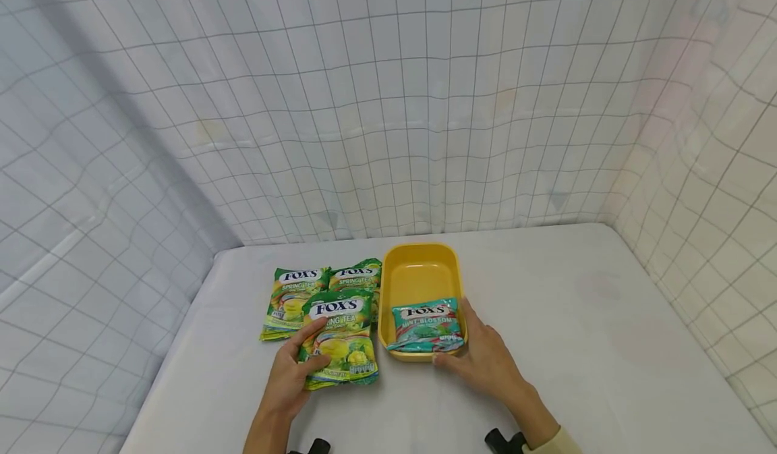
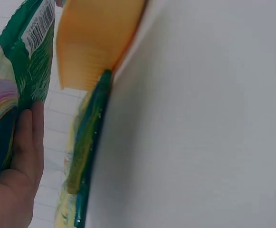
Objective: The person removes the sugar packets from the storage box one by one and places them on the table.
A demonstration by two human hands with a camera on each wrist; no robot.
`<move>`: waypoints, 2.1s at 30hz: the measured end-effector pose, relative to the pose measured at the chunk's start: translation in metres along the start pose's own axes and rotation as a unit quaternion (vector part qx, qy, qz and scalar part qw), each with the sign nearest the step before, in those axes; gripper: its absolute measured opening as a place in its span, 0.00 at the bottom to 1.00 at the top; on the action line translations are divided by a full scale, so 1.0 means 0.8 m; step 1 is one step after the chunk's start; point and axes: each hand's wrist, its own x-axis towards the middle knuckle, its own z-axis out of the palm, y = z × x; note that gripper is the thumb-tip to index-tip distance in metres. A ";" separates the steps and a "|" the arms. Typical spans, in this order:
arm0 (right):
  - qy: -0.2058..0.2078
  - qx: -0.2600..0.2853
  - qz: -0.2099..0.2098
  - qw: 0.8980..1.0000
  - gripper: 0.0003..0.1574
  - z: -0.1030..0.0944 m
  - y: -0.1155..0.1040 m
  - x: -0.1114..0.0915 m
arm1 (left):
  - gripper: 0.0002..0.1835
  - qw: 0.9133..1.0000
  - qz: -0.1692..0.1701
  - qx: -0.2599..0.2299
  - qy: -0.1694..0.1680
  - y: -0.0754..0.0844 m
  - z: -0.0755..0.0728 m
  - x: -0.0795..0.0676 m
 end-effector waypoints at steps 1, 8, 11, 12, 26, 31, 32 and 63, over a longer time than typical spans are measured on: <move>-0.001 0.000 0.000 1.000 0.78 0.000 0.000 0.000 | 0.41 1.000 -0.005 0.002 0.006 -0.003 -0.001 -0.001; 0.000 -0.001 -0.007 1.000 0.76 0.000 0.000 0.001 | 0.40 0.999 -0.018 0.021 0.020 -0.024 -0.001 -0.005; 0.001 -0.001 -0.008 1.000 0.76 0.000 -0.001 0.001 | 0.40 0.999 -0.018 0.026 0.021 -0.029 0.001 -0.005; 0.001 -0.002 -0.007 1.000 0.76 -0.001 -0.001 0.001 | 0.40 0.999 -0.020 0.027 0.023 -0.030 0.001 -0.006; -0.004 -0.002 0.005 1.000 0.77 -0.001 -0.001 -0.001 | 0.39 0.994 -0.039 0.091 0.038 -0.035 -0.003 -0.003; -0.009 0.004 0.009 1.000 0.76 -0.001 -0.001 -0.001 | 0.35 0.977 -0.030 0.198 0.069 -0.030 -0.002 -0.004; -0.009 0.004 0.010 1.000 0.77 -0.001 -0.001 -0.001 | 0.34 0.973 -0.029 0.214 0.074 -0.030 -0.001 -0.005; -0.003 0.010 -0.002 1.000 0.75 0.000 -0.001 -0.001 | 0.37 0.967 0.036 0.243 0.060 0.018 0.019 -0.025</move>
